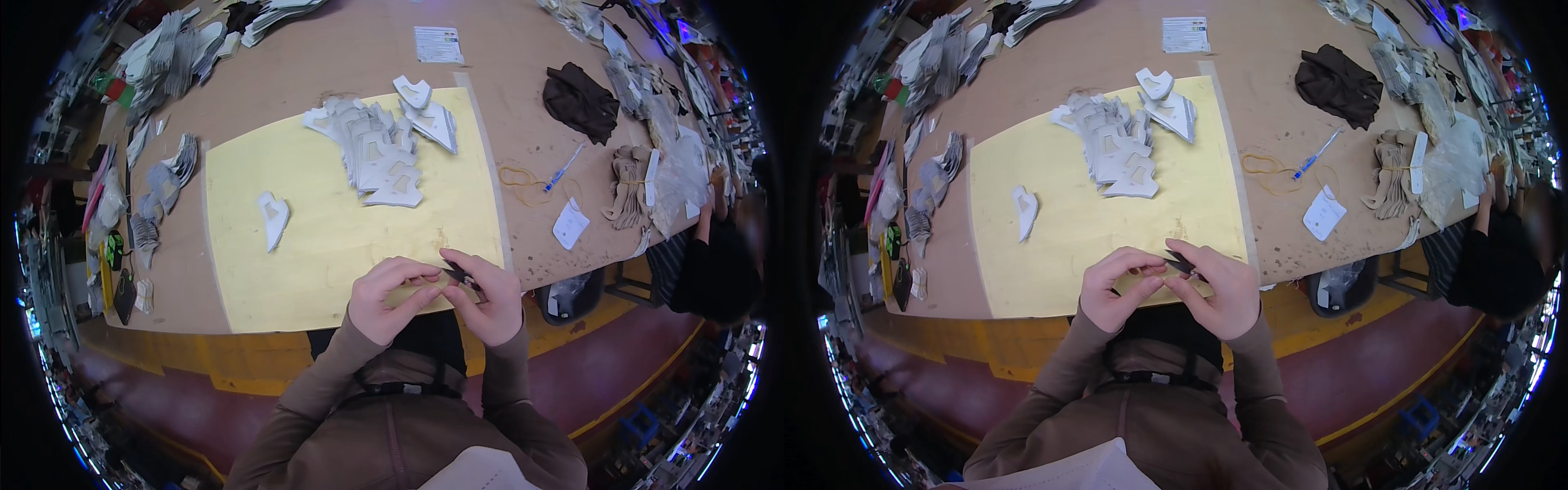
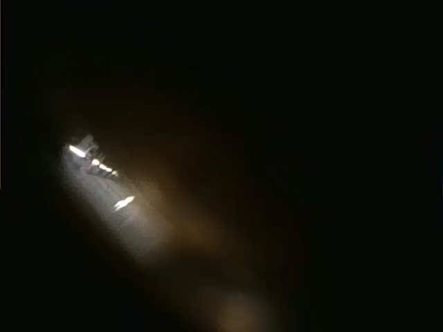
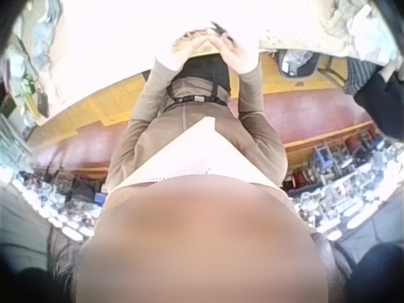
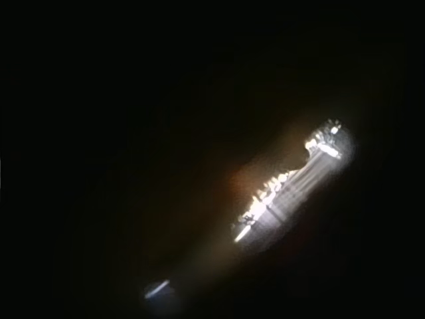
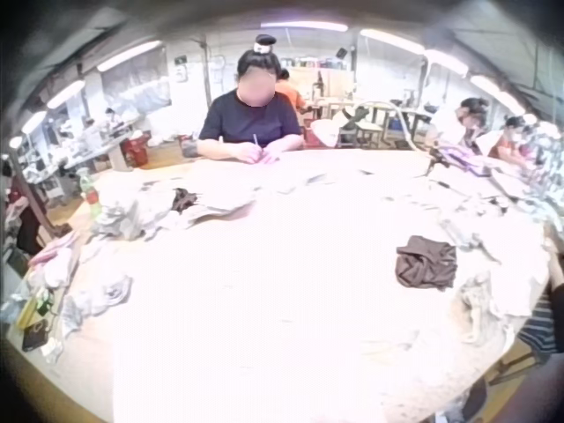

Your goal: The person folds small white fabric pieces by hand on a yellow mat, aligns them into neat stacks, and places the stacks into a yellow tray. The person also picks up and repositions fabric pieces from the table to continue folding.

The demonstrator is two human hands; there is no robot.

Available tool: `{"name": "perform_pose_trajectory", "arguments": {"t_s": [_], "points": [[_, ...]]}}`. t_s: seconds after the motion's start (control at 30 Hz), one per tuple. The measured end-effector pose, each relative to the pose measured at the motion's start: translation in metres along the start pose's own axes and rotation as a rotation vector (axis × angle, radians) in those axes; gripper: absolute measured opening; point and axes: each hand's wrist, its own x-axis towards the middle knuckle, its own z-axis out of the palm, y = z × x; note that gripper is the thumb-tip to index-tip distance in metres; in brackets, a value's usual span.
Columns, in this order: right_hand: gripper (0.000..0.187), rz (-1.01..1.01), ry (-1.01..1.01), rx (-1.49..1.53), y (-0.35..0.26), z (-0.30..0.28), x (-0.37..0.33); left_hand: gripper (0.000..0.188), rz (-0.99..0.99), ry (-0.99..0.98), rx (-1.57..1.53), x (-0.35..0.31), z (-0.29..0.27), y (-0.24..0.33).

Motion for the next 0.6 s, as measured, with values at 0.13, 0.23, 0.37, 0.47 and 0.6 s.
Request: {"name": "perform_pose_trajectory", "arguments": {"t_s": [0.13,0.23,0.37,0.47,0.6], "points": [[0.035,-0.144,0.062,-0.121,-0.006,0.005,0.004,0.018,-0.002,0.001,-0.027,0.000,-0.003,0.002],[0.032,-0.162,0.089,-0.135,-0.006,0.005,0.003,0.014,-0.032,0.021,-0.052,-0.001,-0.005,0.002],[0.031,-0.218,0.094,-0.198,-0.004,0.004,0.001,0.008,-0.050,0.029,-0.044,-0.002,-0.011,0.003],[0.031,-0.285,0.086,-0.251,-0.002,0.004,0.002,0.005,-0.055,0.028,-0.053,-0.003,-0.014,0.004],[0.032,-0.357,0.075,-0.339,-0.004,0.003,0.003,0.008,0.000,0.032,0.054,-0.003,-0.017,0.001]]}}
